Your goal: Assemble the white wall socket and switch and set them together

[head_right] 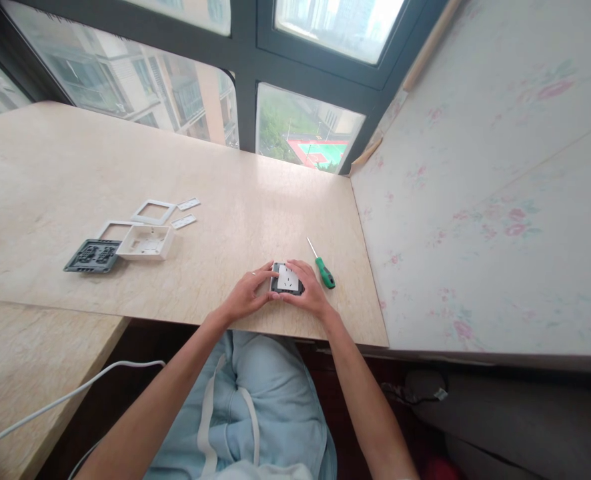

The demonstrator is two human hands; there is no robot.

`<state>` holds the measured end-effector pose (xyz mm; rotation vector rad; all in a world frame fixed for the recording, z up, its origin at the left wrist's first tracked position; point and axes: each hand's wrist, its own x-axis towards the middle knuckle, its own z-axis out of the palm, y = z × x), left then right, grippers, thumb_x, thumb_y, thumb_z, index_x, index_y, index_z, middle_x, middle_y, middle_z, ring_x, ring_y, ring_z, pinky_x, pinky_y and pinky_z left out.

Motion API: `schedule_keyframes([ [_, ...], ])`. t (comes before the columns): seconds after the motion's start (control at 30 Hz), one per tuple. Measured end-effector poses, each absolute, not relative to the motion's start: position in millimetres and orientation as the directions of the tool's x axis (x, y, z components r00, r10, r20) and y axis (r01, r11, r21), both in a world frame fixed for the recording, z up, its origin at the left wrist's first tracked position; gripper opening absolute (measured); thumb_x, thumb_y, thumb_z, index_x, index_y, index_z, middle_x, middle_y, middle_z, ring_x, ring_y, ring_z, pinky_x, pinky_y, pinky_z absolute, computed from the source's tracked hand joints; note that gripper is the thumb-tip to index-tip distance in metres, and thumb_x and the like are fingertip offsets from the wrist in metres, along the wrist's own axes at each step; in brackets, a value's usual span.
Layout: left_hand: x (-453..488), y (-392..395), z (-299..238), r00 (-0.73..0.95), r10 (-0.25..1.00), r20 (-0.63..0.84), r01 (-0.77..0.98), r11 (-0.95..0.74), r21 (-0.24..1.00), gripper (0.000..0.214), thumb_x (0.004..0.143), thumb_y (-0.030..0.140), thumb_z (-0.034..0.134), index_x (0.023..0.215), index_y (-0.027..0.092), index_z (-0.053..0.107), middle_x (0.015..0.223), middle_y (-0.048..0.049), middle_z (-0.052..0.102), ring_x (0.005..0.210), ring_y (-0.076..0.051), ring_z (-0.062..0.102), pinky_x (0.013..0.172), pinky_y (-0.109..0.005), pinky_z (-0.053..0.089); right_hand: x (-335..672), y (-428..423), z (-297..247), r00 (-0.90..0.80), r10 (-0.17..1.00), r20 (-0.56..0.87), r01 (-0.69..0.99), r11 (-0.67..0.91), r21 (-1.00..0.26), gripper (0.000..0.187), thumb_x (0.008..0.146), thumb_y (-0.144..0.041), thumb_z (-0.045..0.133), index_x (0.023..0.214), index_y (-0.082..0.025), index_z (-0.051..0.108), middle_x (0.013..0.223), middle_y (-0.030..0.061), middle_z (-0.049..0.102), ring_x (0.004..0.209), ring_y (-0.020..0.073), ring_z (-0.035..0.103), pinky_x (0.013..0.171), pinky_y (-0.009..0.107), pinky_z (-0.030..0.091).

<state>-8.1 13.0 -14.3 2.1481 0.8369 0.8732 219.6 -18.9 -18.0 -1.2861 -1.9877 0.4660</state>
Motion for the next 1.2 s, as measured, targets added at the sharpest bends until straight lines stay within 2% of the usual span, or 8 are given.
schedule_keyframes([
  [0.2, -8.3, 12.5, -16.0, 0.558, 0.761, 0.332, 0.31, -0.562, 0.767, 0.043, 0.088, 0.041, 0.069, 0.126, 0.022, 0.061, 0.149, -0.0198, 0.052, 0.138, -0.033, 0.051, 0.108, -0.052, 0.046, 221.1, -18.1, -18.2, -0.265, 0.892, 0.366, 0.636, 0.447, -0.629, 0.076, 0.081, -0.053, 0.075, 0.147, -0.028, 0.049, 0.148, 0.0133, 0.053, 0.139, 0.0317, 0.047, 0.117, 0.054, 0.037],
  [0.7, -9.4, 13.9, -19.3, 0.568, 0.765, 0.305, 0.337, -0.553, 0.762, 0.06, 0.089, 0.046, 0.068, 0.142, 0.024, 0.051, 0.153, -0.0176, 0.048, 0.14, -0.031, 0.05, 0.111, -0.052, 0.042, 221.6, -16.8, -20.8, -0.268, 0.885, 0.381, 0.629, 0.46, -0.626, 0.075, 0.082, -0.054, 0.074, 0.147, -0.028, 0.048, 0.148, 0.0131, 0.053, 0.14, 0.0307, 0.047, 0.118, 0.053, 0.037],
  [1.2, -10.0, 17.5, -21.7, 0.542, 0.786, 0.299, 0.289, -0.508, 0.812, 0.06, 0.086, 0.051, 0.069, 0.138, 0.022, 0.057, 0.15, -0.0164, 0.052, 0.138, -0.031, 0.052, 0.114, -0.051, 0.041, 219.4, -17.2, -18.6, -0.259, 0.887, 0.382, 0.628, 0.455, -0.631, 0.074, 0.081, -0.055, 0.074, 0.145, -0.027, 0.05, 0.147, 0.0136, 0.054, 0.14, 0.0304, 0.047, 0.118, 0.053, 0.036],
])
